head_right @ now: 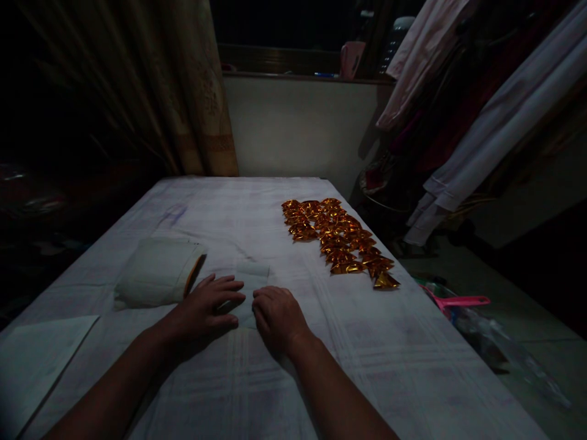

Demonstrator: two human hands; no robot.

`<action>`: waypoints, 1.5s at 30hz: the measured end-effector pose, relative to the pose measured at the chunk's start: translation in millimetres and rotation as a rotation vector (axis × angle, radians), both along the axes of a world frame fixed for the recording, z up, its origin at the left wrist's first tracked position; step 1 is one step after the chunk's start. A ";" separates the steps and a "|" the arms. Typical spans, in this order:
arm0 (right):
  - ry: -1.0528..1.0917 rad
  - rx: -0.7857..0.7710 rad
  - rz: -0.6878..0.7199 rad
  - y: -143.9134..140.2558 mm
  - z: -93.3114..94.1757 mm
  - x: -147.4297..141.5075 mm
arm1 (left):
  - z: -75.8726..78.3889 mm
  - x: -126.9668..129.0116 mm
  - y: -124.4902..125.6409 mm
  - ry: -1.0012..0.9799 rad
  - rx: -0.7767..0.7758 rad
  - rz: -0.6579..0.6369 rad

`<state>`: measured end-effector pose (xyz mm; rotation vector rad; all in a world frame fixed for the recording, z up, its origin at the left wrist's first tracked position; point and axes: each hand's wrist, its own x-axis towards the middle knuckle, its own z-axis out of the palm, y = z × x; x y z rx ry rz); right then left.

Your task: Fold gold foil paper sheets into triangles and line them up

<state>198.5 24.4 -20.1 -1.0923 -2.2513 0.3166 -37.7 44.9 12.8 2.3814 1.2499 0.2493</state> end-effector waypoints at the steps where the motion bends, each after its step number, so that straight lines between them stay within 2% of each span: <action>1: 0.004 -0.015 0.007 -0.7 0.7 0.8 | 0.7 -0.4 -0.3 0.010 0.000 -0.010; 7: -0.059 -0.035 0.062 -4.5 3.9 0.1 | -3.7 1.8 -2.3 -0.012 0.064 0.007; 13: -0.065 -0.046 0.005 -3.1 3.5 -4.2 | -6.8 8.5 -2.7 -0.095 0.129 0.077; 21: -0.040 0.028 -0.026 -0.6 -0.4 0.9 | -10.3 8.0 1.3 -0.158 0.110 0.116; 27: 0.074 -0.045 -0.068 -0.9 2.7 9.1 | -3.8 11.9 -0.8 -0.182 0.020 0.121; 31: 0.177 -0.142 -0.082 -2.6 5.4 11.8 | -0.3 21.1 -5.8 -0.182 0.044 0.141; 35: 0.165 -0.141 -0.060 -1.8 7.9 13.7 | -0.4 24.7 -7.1 -0.186 0.061 0.180; 41: 0.006 -0.086 -0.232 2.8 6.8 16.4 | -4.1 20.7 -4.1 -0.183 0.077 0.131; 45: -0.096 -0.058 -0.325 5.0 2.9 12.8 | -8.9 28.1 -6.0 -0.181 0.135 0.206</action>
